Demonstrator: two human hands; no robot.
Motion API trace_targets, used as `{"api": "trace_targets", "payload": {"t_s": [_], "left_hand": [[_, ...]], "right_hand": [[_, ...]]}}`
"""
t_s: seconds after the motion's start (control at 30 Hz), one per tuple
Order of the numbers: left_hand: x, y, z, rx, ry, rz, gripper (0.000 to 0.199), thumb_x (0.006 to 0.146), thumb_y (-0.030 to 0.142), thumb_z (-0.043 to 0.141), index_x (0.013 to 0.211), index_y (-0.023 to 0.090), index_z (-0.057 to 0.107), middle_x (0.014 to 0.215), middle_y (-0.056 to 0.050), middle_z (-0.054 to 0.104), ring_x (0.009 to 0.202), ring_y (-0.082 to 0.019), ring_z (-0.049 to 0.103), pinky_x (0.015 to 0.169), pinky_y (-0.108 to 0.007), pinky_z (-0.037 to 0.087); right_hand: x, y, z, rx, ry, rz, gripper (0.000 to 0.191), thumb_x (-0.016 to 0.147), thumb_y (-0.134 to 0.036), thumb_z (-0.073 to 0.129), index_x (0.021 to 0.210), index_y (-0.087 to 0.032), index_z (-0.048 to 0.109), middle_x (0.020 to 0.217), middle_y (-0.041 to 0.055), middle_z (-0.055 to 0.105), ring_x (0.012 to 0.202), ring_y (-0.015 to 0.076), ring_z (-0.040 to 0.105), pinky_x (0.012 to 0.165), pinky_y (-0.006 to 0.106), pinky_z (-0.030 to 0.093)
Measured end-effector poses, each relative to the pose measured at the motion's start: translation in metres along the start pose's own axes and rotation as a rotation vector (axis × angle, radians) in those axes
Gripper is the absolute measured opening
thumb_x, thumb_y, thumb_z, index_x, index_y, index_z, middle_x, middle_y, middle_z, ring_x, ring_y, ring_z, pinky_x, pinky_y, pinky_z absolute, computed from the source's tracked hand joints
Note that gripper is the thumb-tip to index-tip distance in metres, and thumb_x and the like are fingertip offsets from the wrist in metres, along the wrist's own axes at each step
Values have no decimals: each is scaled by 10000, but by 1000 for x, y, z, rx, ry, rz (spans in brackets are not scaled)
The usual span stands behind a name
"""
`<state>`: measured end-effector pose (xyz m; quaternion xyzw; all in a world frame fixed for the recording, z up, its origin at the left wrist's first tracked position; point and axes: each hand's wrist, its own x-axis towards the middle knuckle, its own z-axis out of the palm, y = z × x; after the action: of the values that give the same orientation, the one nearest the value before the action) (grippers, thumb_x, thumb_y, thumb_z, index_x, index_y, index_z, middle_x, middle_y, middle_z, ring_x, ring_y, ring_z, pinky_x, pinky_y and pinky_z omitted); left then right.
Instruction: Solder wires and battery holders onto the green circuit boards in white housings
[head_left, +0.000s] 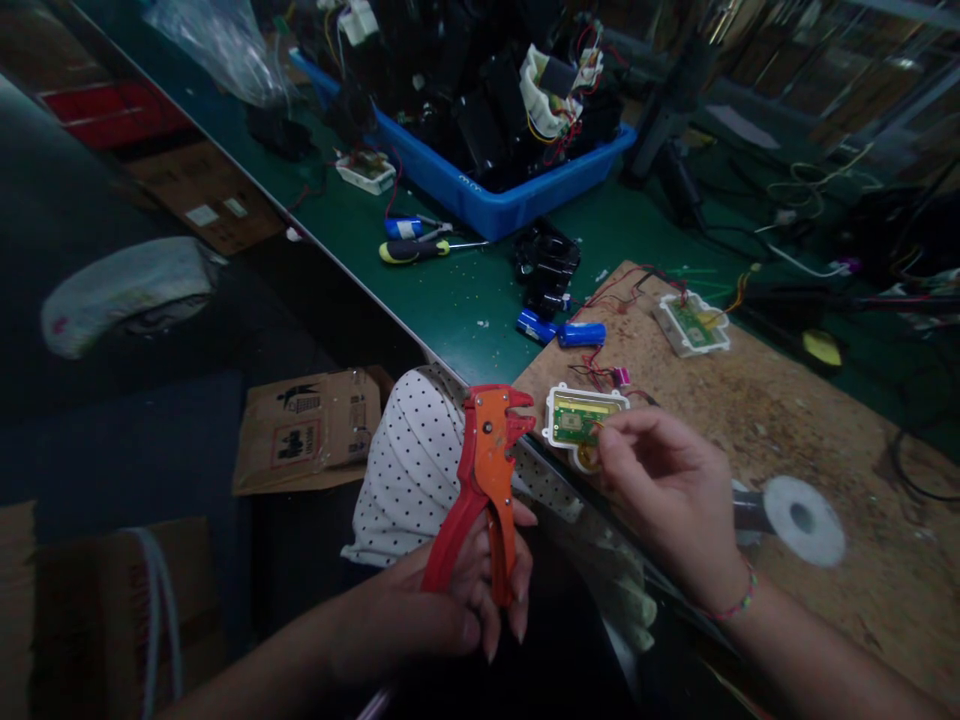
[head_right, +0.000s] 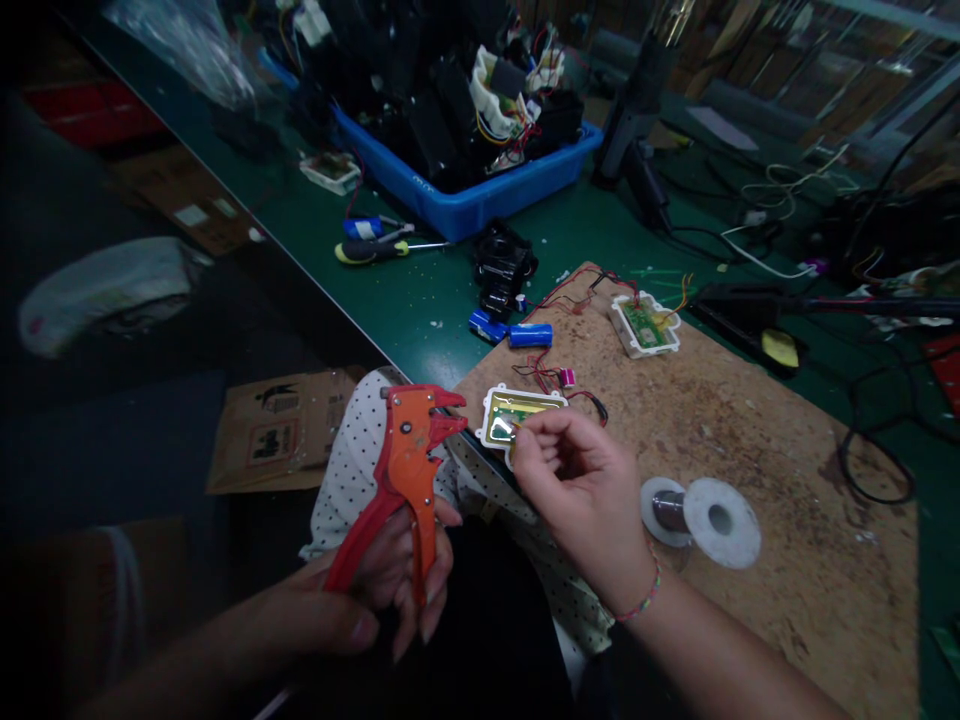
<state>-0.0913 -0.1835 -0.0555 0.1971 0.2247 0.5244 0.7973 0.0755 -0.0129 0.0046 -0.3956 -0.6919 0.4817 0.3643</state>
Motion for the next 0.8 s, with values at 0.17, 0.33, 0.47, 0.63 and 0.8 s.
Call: {"api": "trace_targets", "payload": {"t_s": [0.17, 0.33, 0.47, 0.63, 0.8], "left_hand": [[2, 2, 4, -21, 9, 14, 688, 712, 197, 773, 1341, 239, 498, 1086, -68, 611, 922, -203, 663, 666, -235, 532], [2, 4, 3, -8, -25, 1, 664, 753, 181, 731, 1363, 267, 483, 1098, -55, 612, 936, -191, 670, 688, -226, 530], [4, 6, 6, -28, -46, -5, 705, 739, 195, 760, 1381, 266, 476, 1084, -50, 614, 915, -177, 674, 674, -202, 530], [6, 8, 11, -45, -23, -58, 751, 721, 197, 802, 1401, 224, 485, 1051, -67, 636, 878, -167, 675, 642, -186, 539], [8, 8, 13, -77, -40, -55, 661, 799, 293, 775, 1388, 199, 491, 993, -74, 678, 715, -121, 665, 521, -142, 494]], "right_hand": [[-2, 0, 0, 5, -6, 19, 66, 841, -241, 708, 820, -183, 683, 619, -23, 622, 472, 65, 508, 429, 159, 409], [0, 1, 1, -48, -6, -21, 49, 846, -227, 697, 817, -188, 691, 635, -20, 614, 518, 72, 523, 467, 164, 435], [-1, 3, -1, -71, -20, -16, 58, 864, -237, 693, 830, -190, 689, 645, -22, 611, 533, 71, 523, 483, 167, 431], [-4, 4, -3, -115, -53, -22, 86, 906, -279, 693, 886, -198, 711, 719, -12, 648, 595, 69, 555, 534, 172, 441], [-6, 6, -4, -134, -80, -38, 67, 930, -281, 683, 934, -219, 710, 704, -29, 638, 584, 71, 555, 531, 186, 436]]}}
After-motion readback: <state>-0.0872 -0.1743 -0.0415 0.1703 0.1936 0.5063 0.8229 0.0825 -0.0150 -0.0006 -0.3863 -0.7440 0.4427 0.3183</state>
